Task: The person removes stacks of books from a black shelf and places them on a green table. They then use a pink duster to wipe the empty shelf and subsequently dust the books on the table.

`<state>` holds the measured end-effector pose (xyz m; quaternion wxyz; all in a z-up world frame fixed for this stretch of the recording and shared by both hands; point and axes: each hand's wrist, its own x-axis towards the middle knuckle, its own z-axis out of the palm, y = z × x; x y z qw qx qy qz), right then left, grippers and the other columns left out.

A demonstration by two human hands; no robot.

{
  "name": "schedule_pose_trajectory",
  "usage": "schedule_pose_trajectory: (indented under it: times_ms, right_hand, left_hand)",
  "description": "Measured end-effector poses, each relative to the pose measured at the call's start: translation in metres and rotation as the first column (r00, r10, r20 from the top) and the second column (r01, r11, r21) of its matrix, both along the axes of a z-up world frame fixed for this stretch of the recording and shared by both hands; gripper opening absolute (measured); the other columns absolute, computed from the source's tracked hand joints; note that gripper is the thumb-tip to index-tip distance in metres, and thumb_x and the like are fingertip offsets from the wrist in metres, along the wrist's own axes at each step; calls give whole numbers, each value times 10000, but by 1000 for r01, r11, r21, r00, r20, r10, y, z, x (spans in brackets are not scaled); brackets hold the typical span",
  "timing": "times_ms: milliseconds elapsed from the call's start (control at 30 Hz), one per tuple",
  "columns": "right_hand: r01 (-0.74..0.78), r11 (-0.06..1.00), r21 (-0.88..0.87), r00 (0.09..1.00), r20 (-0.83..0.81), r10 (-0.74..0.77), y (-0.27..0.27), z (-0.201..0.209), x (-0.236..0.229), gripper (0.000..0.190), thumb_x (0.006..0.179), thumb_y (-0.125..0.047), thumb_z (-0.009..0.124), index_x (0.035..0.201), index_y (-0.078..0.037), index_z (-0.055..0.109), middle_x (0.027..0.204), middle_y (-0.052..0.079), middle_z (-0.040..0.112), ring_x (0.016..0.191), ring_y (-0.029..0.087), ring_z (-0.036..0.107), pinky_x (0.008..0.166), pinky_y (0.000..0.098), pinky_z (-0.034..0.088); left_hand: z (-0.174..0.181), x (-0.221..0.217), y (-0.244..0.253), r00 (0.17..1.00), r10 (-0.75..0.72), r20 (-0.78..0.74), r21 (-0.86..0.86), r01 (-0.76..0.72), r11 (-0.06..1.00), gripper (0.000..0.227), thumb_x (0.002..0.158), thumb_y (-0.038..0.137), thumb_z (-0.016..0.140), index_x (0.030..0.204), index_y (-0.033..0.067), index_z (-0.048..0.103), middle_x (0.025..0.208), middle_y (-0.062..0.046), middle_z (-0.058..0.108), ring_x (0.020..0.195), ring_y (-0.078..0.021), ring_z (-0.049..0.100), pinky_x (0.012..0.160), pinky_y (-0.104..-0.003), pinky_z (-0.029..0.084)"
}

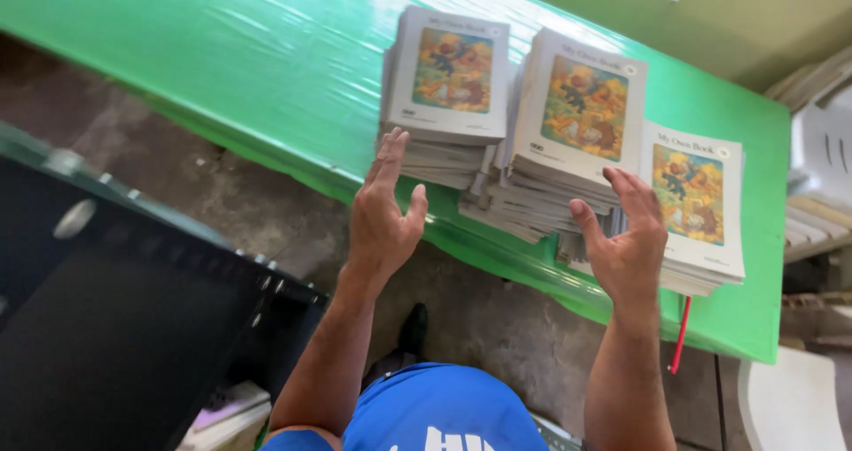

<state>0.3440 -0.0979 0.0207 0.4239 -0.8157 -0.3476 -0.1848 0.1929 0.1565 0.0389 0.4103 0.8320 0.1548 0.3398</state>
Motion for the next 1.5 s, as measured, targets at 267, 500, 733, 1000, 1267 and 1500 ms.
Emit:
schedule_pose_trajectory:
  times_ms: [267,500,733,1000,1267,1500]
  right_hand:
    - [-250,967,53,967,-35,252,-15,24,-103,537,949,-249,823,1360,49,650,1319,267,630,1258,445,607,1077,517,471]
    - [-415,910,12,902,-124,413,-11,40,-197,523,922,-135,779,1365,91,614,1404,207,604,1265,338,587,1098,420,450]
    - [-651,759,24,754,-94,650,15,61,-264,512,929,-37,771,1389,104,595,1432,234,585,1276,342,588,1083,415,471]
    - [-880,472,53,475,49,879,73,80,-376,505,956,14,760,1394,175,567,1444,308,569,1302,412,582,1095,453,474]
    - [-991,128,37,132,149,980,132,108,-544,564,910,-22,785,1385,184,562,1401,343,593,1259,436,611,1079,483,495]
    - [-992,-125,20,-123,94,988,158,116,-661,594,851,-59,813,1369,115,579,1403,298,597,1245,395,637,1053,454,527]
  left_hand:
    - [16,-148,-59,970,234,68,130,-241,962,649,827,-28,628,1469,-3,536,1491,-256,539,1407,-425,491,1147,-492,433]
    - [23,-262,-103,900,433,51,223,-433,873,598,818,-62,595,1409,-39,508,1450,-215,580,1392,-377,558,1104,-412,503]
    - [45,-365,-129,744,661,96,243,-661,710,511,795,-95,592,1299,-24,549,1307,-213,634,1192,-368,669,993,-414,555]
    - [65,-504,-151,451,871,192,270,-878,395,473,789,-134,587,1247,-14,563,1222,-191,650,1070,-338,692,868,-396,587]
    - [78,-649,-173,103,961,256,219,-975,46,518,881,-29,647,1375,-43,490,1341,-226,593,1183,-360,654,998,-411,557]
    - [59,-742,-163,-88,941,326,125,-983,-135,828,998,63,681,1623,13,139,1691,-268,218,1440,-398,538,1143,-457,541]
